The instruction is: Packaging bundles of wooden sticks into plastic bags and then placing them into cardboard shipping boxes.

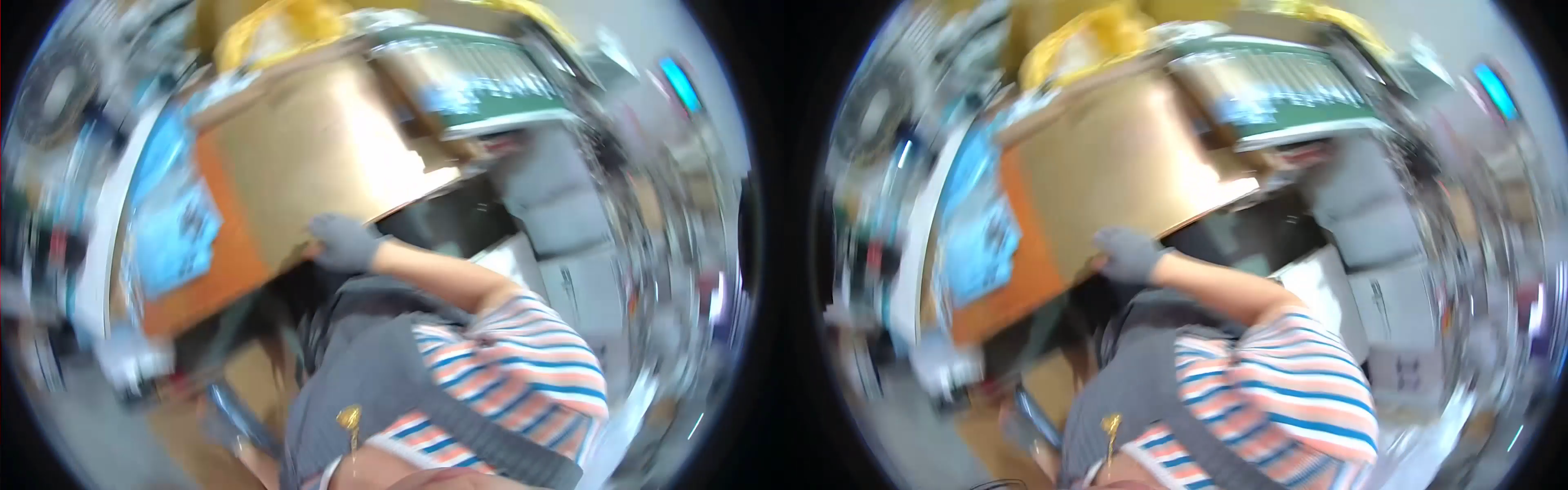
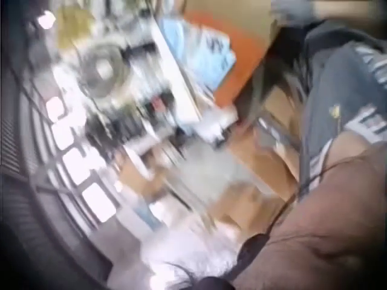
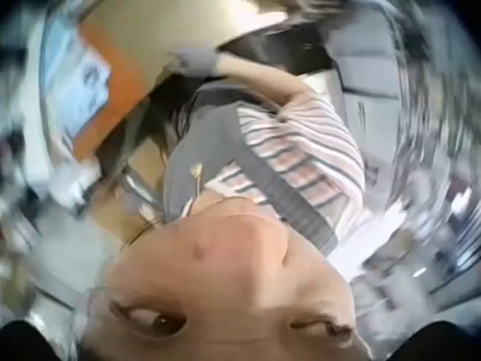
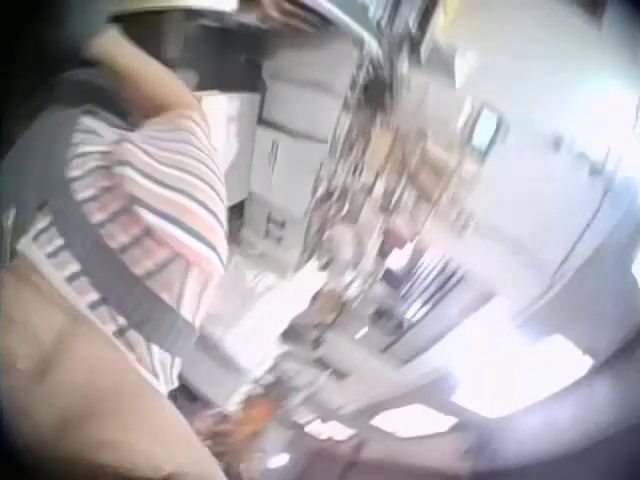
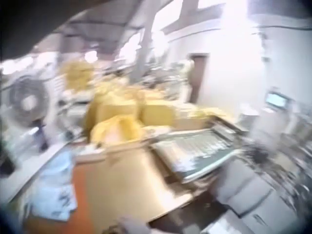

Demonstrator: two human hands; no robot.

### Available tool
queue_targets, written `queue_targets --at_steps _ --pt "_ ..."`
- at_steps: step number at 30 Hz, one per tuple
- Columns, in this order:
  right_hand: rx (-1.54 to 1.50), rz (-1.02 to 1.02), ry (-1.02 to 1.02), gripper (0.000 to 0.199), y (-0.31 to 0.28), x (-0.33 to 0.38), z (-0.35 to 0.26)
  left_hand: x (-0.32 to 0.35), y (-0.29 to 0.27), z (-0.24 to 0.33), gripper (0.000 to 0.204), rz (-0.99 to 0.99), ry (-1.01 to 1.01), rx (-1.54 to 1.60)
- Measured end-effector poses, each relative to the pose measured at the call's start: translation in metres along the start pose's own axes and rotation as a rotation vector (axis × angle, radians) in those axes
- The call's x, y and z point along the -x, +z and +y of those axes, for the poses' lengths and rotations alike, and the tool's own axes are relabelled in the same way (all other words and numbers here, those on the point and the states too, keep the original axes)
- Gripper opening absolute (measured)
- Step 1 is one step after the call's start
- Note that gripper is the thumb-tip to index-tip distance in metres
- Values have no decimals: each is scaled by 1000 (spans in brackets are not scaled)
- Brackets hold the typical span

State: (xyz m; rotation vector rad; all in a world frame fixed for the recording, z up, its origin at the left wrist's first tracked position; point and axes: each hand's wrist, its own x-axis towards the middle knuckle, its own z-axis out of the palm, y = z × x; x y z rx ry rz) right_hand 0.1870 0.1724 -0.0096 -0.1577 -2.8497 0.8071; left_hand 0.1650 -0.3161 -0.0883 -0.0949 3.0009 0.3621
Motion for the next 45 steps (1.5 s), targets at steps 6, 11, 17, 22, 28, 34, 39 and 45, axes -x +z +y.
queue_targets --at_steps 6,11,17,22,28,34,39,45 --pt "248 -44 90 94 52 12 57 -113 -88 126 30 1173 1518 953" --pt "146 7 -17 93 63 14 71 -66 -115 263 27 -476 514 1469" --pt "56 74 -149 100 71 8 101 15 -217 462 34 -1966 1490 1709" --pt "190 6 -136 88 28 16 97 34 -248 491 31 -2060 1595 1804" --pt "185 -36 -178 85 22 20 90 38 -256 484 32 -2086 1843 1661" --pt "124 -67 -195 87 29 27 92 43 -251 465 25 -1895 1740 1635" --pt "155 -81 -185 87 20 22 89 48 -255 484 36 -1799 1690 1902" --pt "169 -64 -185 87 17 18 90 34 -249 481 31 -1819 1729 1871"
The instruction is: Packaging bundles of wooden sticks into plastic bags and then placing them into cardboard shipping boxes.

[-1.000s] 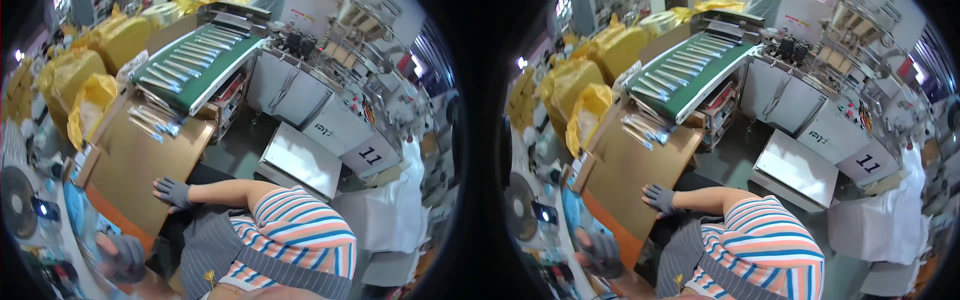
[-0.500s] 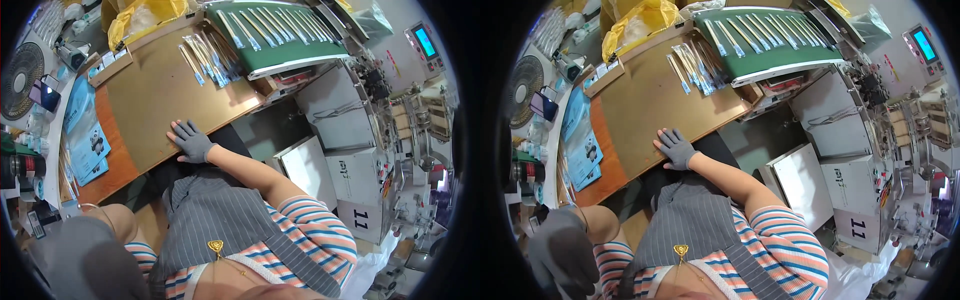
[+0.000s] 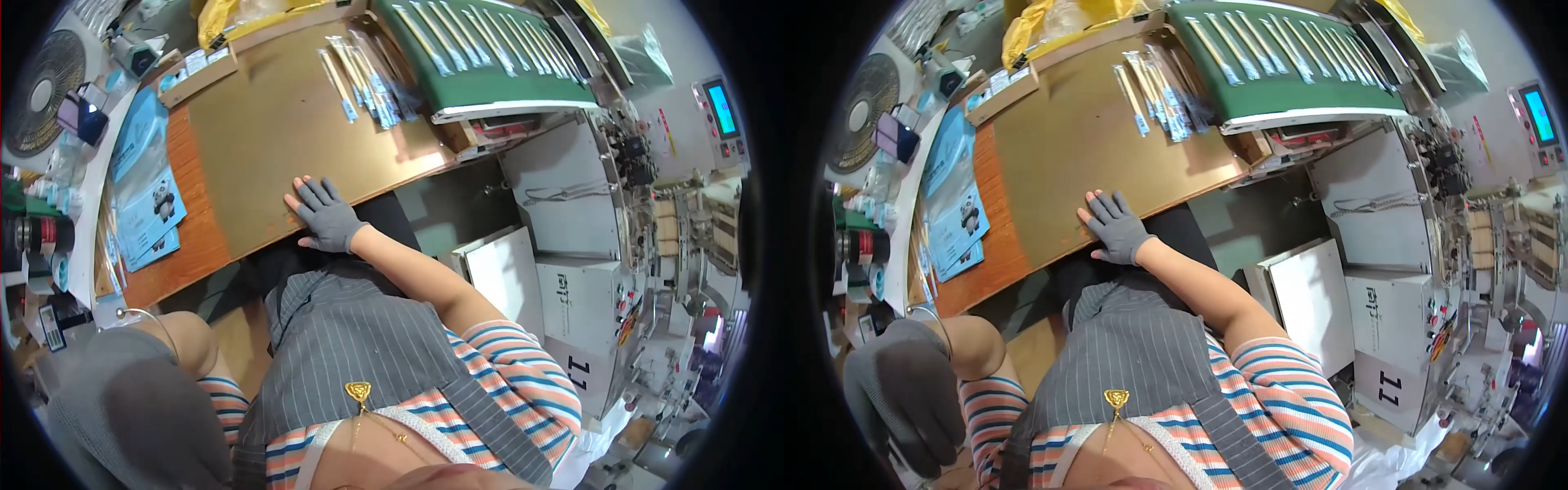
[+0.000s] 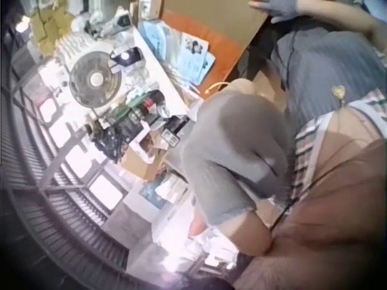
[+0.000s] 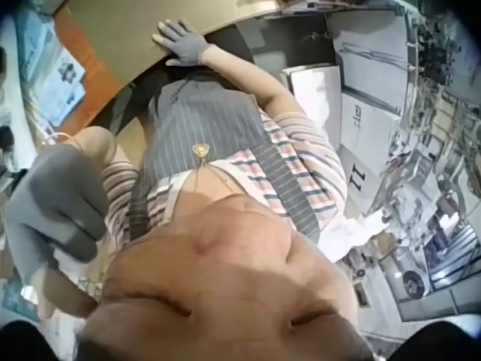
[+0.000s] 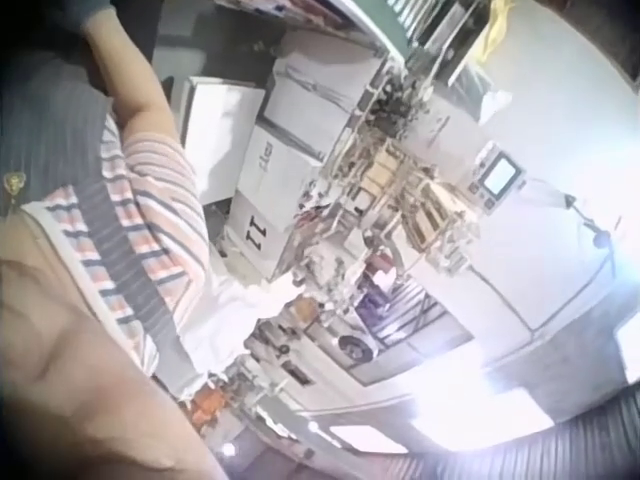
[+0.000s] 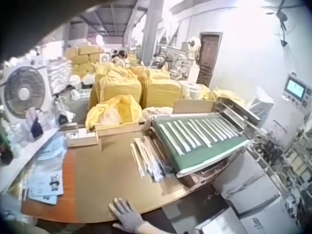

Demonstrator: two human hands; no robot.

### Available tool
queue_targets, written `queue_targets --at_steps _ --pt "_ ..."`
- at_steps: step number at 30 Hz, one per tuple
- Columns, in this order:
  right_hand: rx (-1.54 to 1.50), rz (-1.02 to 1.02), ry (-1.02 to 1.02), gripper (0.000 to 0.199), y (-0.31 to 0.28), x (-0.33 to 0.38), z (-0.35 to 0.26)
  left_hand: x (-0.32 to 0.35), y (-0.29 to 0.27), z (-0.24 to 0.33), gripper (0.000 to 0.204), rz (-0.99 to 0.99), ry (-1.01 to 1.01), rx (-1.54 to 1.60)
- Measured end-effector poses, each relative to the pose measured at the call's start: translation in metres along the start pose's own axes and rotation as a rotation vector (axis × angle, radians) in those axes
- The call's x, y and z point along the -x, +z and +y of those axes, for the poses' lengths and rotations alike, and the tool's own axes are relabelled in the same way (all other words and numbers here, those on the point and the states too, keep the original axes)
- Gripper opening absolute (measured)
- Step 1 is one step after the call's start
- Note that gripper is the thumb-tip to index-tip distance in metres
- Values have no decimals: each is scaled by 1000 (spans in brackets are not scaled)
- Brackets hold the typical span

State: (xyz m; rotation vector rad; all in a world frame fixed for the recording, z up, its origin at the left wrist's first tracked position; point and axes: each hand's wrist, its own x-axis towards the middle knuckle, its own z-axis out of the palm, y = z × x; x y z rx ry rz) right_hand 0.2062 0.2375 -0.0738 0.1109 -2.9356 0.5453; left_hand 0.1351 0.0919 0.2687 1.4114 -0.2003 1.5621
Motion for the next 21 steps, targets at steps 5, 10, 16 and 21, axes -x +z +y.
queue_targets --at_steps 5,10,16,21 --pt "-30 7 3 88 1 3 -1 5 1 9 25 -92 -104 -103" --pt "-32 23 7 90 5 5 -2 3 -9 11 19 88 -107 -52" --pt "-30 44 -3 91 2 2 0 -13 -5 12 8 90 -220 -239" --pt "-15 51 6 94 10 3 4 -19 -8 8 7 72 -232 -111"
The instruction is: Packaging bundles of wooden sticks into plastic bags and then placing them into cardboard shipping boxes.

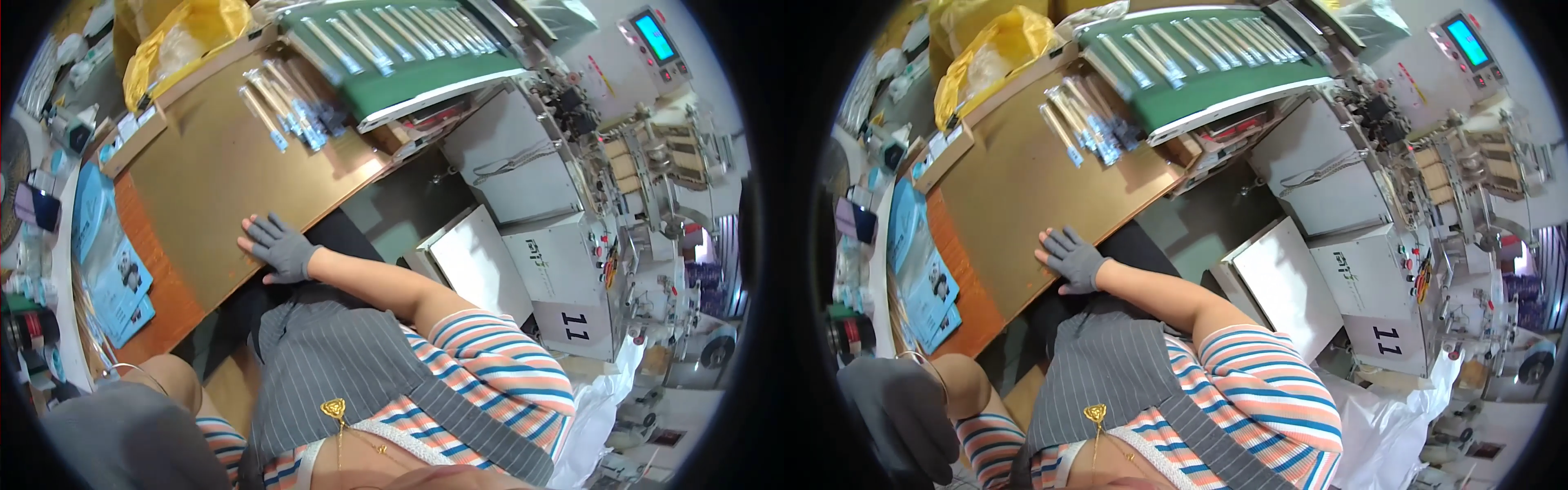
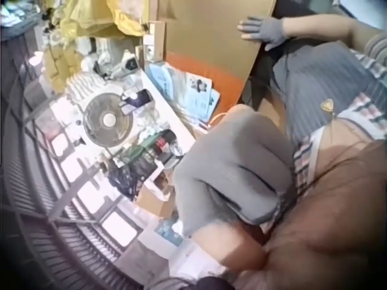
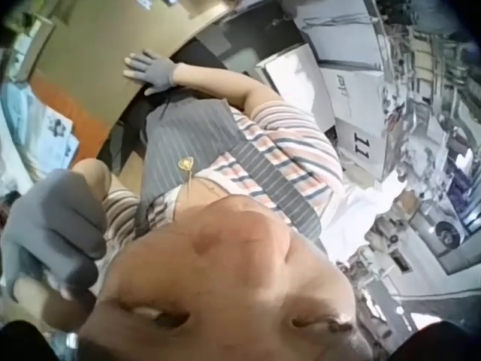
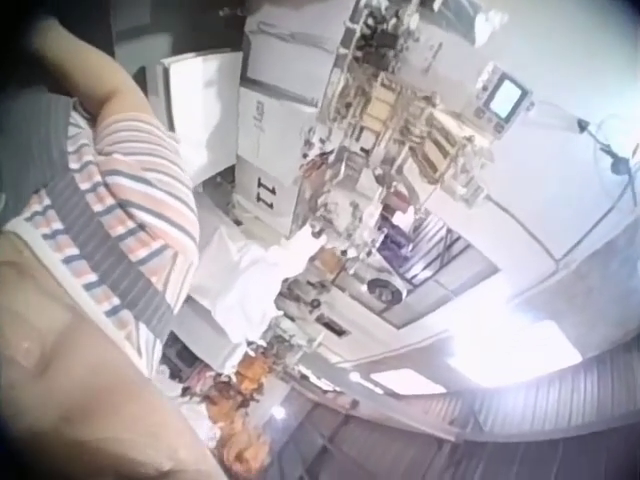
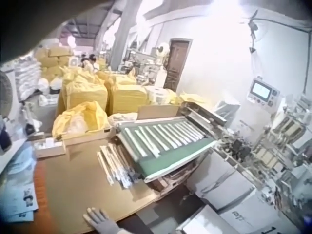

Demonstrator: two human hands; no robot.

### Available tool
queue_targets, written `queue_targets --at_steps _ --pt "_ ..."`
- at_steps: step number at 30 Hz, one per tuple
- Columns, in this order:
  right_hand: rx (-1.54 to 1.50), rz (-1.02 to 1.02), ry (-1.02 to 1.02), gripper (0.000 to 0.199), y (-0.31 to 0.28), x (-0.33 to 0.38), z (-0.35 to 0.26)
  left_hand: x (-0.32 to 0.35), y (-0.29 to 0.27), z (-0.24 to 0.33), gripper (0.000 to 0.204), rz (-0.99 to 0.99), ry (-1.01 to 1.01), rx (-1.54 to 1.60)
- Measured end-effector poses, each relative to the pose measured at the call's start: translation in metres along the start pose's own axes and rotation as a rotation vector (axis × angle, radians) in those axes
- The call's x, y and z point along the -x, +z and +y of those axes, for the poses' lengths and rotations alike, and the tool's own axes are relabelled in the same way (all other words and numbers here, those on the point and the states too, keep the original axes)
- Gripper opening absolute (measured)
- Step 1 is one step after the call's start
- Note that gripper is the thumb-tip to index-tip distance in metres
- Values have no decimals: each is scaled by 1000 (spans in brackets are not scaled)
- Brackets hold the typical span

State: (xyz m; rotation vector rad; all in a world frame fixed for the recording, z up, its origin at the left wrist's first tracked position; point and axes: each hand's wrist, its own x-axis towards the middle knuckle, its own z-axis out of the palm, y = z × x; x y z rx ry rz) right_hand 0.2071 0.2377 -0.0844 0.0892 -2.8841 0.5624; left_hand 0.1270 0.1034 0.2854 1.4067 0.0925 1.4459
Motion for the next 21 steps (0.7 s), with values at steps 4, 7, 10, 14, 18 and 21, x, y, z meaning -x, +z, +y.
queue_targets --at_steps 4,7,10,14,18,21 --pt "-36 -14 -13 96 5 -1 -4 -12 -1 -4 6 -57 -19 68" --pt "-27 -6 -11 96 7 0 -2 -20 -4 -9 3 -157 79 82" --pt "-11 -12 -5 96 6 2 -2 -21 -4 -3 5 -152 74 -14" --pt "-30 -36 -2 96 5 -1 -1 -22 -5 2 7 -152 65 -88" --pt "-28 -22 1 96 4 0 -1 -12 15 -2 8 132 128 -129" --pt "-23 -24 -1 96 3 0 -3 -11 7 -1 7 40 118 -24"
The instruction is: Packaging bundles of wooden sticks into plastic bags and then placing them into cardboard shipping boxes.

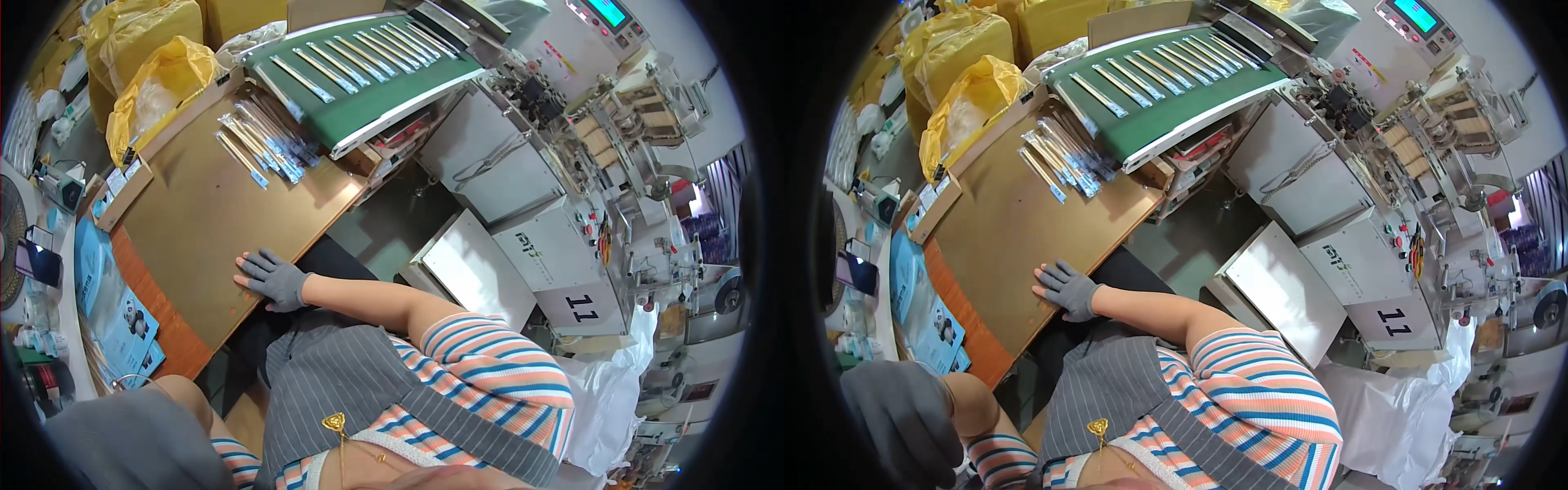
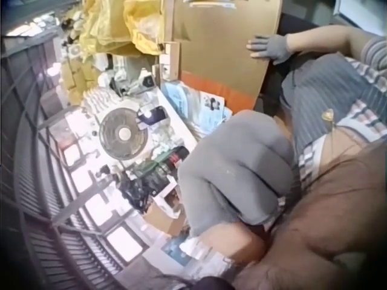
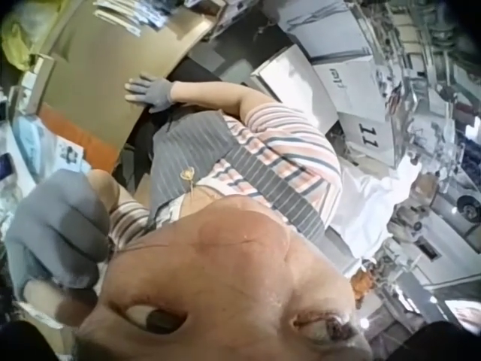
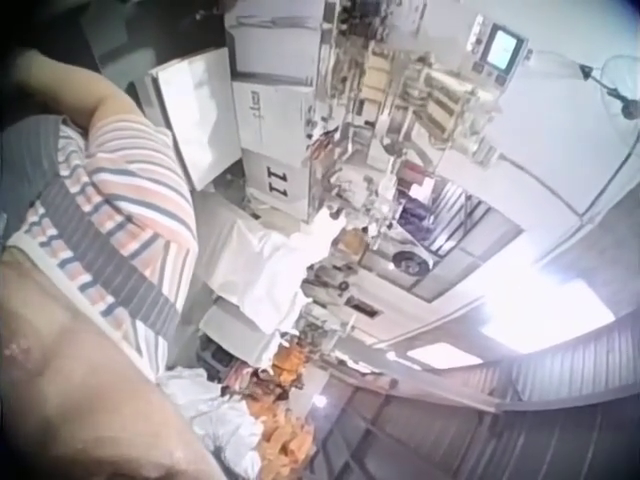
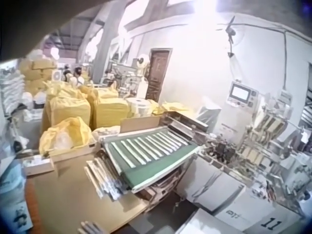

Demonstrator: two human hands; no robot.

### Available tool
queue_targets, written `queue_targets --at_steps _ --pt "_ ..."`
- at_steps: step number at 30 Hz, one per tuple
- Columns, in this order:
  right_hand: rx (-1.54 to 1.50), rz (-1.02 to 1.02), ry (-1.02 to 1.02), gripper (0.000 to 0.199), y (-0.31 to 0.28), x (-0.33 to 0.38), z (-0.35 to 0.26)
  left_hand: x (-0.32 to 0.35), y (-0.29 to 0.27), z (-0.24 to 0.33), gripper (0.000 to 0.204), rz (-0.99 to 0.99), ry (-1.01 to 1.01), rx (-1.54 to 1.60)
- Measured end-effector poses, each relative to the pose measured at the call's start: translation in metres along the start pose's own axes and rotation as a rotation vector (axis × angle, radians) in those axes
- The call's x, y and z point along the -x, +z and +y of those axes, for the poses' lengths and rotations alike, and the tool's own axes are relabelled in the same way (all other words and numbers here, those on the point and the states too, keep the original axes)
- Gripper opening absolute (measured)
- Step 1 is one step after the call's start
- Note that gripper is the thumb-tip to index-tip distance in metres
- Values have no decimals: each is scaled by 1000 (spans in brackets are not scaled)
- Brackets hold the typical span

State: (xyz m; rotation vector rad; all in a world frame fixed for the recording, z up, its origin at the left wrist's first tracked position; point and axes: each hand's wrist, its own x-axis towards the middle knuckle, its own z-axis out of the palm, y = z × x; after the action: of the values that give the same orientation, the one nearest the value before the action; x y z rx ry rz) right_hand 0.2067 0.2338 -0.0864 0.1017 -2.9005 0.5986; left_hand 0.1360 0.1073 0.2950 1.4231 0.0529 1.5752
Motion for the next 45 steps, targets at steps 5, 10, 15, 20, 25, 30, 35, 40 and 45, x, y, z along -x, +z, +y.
queue_targets --at_steps 5,10,15,20,25,30,35,40,45 --pt "10 -9 14 95 -2 0 -2 20 -8 8 10 -79 -10 -38" --pt "31 -7 25 94 -7 0 -2 34 -26 15 13 -308 -55 -62" --pt "4 -40 13 93 0 -4 -10 63 -27 4 12 -531 -135 -132" --pt "6 -32 -23 87 -8 -4 -10 118 -16 -19 29 -575 -340 -266" --pt "-259 82 153 75 -31 -45 41 132 -77 -48 37 676 -771 -712" --pt "127 359 602 99 -122 -132 158 227 -191 -124 41 1018 -706 -1614" --pt "-108 118 871 87 -176 -138 199 258 -258 -163 58 1093 -831 -2053" --pt "67 316 1023 61 -98 -164 186 243 -309 -182 49 872 -683 -2135" --pt "-810 483 749 54 -71 -154 173 246 -335 -192 50 772 -601 -2114"
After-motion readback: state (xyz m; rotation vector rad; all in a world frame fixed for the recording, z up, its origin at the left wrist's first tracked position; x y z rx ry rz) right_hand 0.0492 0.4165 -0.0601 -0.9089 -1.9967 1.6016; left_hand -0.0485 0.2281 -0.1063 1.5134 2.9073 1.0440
